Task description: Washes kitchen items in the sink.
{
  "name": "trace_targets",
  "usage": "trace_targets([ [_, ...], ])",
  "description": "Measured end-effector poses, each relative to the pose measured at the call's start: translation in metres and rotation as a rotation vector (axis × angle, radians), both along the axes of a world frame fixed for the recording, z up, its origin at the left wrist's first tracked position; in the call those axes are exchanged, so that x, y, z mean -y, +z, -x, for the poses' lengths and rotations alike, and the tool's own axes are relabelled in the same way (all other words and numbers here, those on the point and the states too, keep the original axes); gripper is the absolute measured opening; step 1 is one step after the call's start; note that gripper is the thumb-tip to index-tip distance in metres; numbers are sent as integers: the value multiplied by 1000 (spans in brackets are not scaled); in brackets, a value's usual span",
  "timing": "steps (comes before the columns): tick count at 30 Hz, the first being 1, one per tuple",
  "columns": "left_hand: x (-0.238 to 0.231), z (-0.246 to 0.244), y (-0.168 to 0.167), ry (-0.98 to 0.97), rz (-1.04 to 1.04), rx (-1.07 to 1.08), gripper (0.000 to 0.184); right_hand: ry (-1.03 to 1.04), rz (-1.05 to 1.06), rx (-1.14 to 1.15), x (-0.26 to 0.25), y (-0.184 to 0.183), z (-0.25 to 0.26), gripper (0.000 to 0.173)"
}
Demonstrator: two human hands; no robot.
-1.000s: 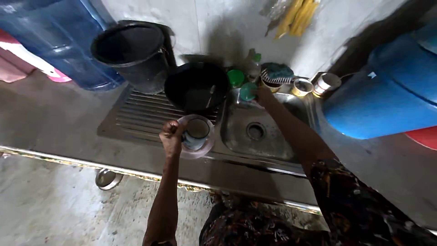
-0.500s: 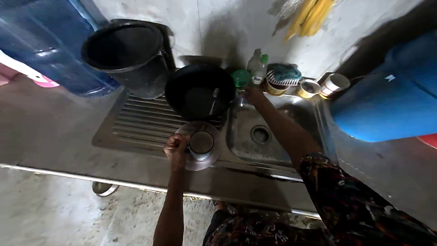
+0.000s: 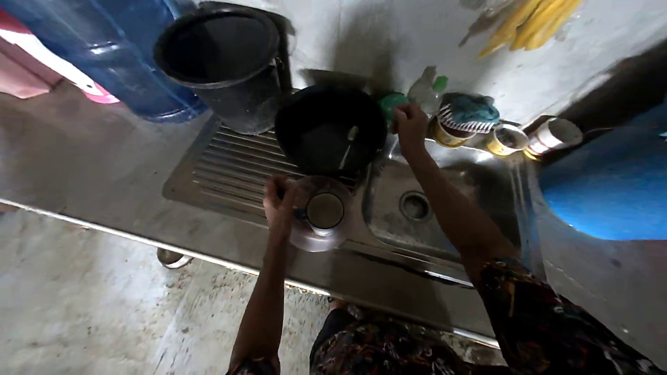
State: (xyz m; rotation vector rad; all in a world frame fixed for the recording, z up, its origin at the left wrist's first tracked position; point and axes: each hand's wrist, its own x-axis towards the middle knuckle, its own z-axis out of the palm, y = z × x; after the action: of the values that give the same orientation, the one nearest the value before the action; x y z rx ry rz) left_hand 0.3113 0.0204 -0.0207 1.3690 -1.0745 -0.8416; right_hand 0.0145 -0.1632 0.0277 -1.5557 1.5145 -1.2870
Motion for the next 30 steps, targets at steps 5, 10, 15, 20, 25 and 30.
trace_targets([
  [5, 77, -17, 27, 70, -211, -26, 61, 556, -247, -772, 20, 19, -54, 37],
  [10, 140, -8, 27, 29, -369, -249, 61, 487, -440, -992, 41, -28, -102, 86],
  [15, 139, 14, 42, 105, -281, -398, 54, 716, -132, -911, 35, -42, -110, 75],
  [20, 128, 40, 78, 97, -232, -351, 64, 397, -169, -642, 14, -30, -65, 63],
  [25, 125, 64, 97, -7, -164, -234, 59, 468, -178, -644, 2, -33, -11, 45],
  [30, 107, 113, 108, -121, -139, -108, 58, 168, -300, -751, -40, -13, 40, 43],
])
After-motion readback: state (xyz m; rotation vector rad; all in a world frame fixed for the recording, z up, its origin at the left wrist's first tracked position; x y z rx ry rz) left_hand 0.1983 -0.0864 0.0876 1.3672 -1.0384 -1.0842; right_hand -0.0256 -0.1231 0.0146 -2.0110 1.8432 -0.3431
